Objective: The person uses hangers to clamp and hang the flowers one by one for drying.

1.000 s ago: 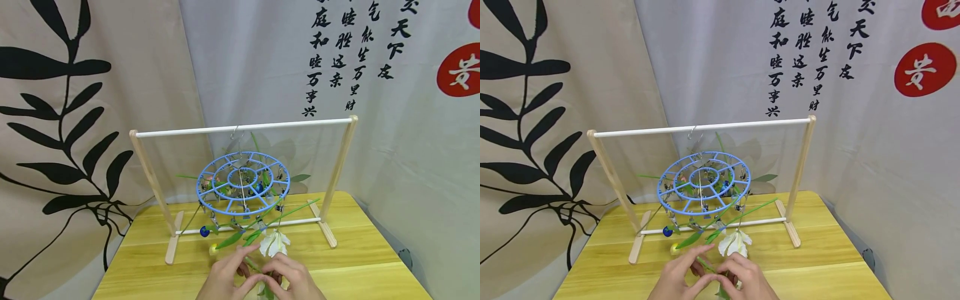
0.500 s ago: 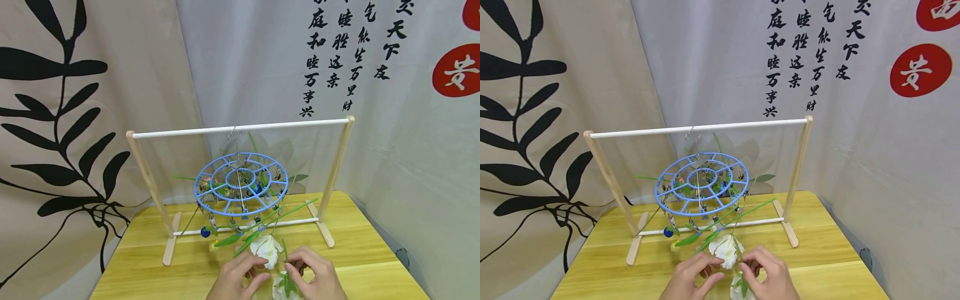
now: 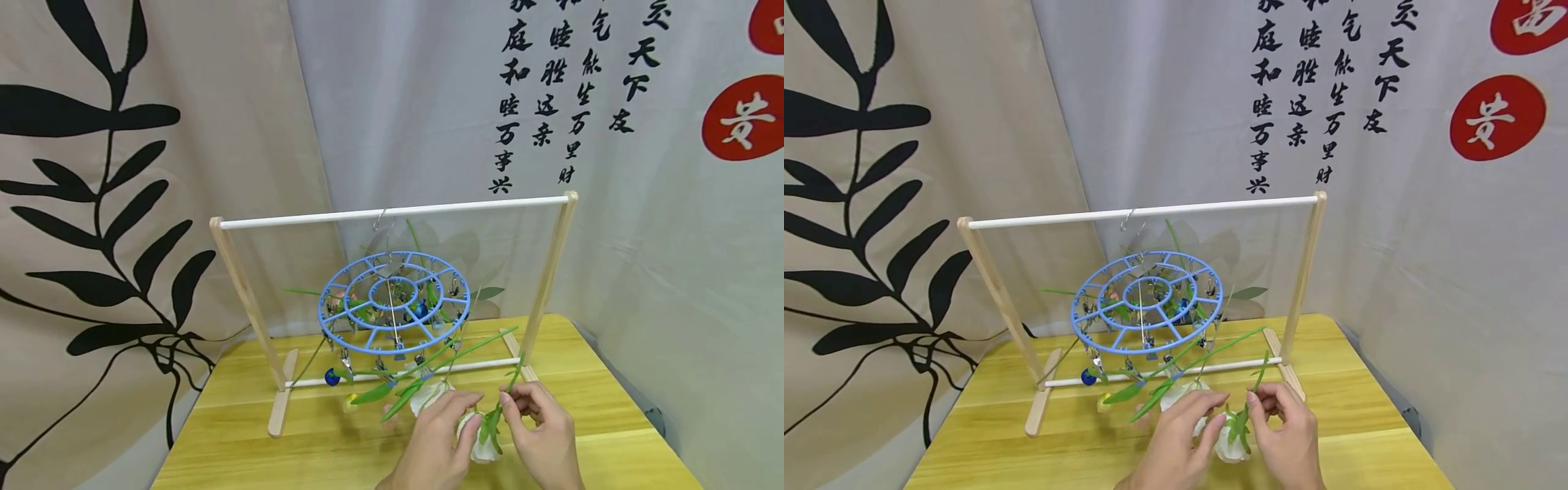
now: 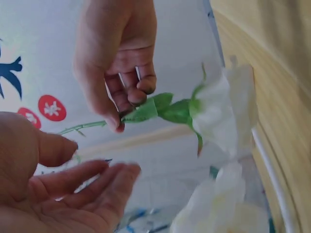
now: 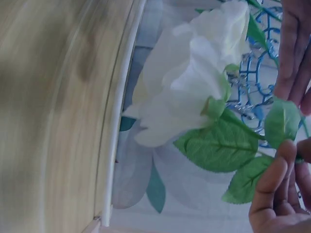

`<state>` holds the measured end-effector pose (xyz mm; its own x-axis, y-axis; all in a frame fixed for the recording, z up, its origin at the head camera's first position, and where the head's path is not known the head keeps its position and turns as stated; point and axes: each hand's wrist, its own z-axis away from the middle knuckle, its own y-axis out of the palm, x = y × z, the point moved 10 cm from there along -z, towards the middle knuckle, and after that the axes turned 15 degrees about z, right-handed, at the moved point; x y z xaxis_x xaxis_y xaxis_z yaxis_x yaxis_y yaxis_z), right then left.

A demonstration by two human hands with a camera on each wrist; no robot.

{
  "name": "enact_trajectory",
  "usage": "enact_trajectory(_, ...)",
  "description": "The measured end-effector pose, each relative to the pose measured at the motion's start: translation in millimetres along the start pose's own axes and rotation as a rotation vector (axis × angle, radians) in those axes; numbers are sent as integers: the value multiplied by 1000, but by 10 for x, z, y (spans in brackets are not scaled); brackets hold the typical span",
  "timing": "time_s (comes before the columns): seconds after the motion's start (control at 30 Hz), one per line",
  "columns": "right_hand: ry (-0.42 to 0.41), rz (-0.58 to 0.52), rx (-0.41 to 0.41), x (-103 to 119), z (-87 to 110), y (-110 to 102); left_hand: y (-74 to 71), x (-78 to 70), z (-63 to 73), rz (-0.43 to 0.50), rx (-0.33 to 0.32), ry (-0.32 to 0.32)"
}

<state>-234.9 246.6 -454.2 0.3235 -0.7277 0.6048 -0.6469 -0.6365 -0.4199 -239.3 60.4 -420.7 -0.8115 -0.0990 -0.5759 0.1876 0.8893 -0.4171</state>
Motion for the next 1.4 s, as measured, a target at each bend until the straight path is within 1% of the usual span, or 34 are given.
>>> enact_trajectory(0.1,74,7,-28,-145,-22,-3,176,130,-123,9,33,-142)
enact_trajectory(0.2,114,27,-40,-235,-36,-3,347,301,-219,37,92,-306)
enact_trajectory(0.23,124,33,-38,-259,-42,2,395,356,-251,40,105,-348)
enact_trajectory(0.33,148,54,-28,-308,-59,17,495,482,-354,39,124,-437)
enact_trajectory(0.4,162,65,-16,-327,-68,32,511,529,-422,24,116,-460)
enact_trajectory(0.47,171,64,-9,-334,-73,48,492,564,-476,15,92,-483)
enact_trajectory(0.6,158,45,-9,-298,-83,66,383,577,-557,17,19,-487)
enact_trajectory(0.73,144,25,-10,-272,-90,84,281,594,-573,40,-35,-481)
enact_trajectory(0.83,153,26,5,-291,-96,113,203,613,-555,11,-75,-482)
enact_trajectory(0.93,166,34,22,-311,-95,144,126,620,-538,-52,-119,-474)
enact_trajectory(1.0,174,39,32,-315,-86,159,88,632,-522,-76,-138,-476)
enact_trajectory(1.13,178,52,55,-303,-60,192,-4,648,-481,-71,-179,-476)
enact_trajectory(1.23,175,53,73,-294,-46,223,-115,640,-436,-84,-226,-457)
enact_trajectory(1.33,171,39,82,-278,-38,248,-223,627,-392,-114,-266,-432)
enact_trajectory(1.4,171,23,88,-266,-40,266,-280,635,-360,-118,-290,-427)
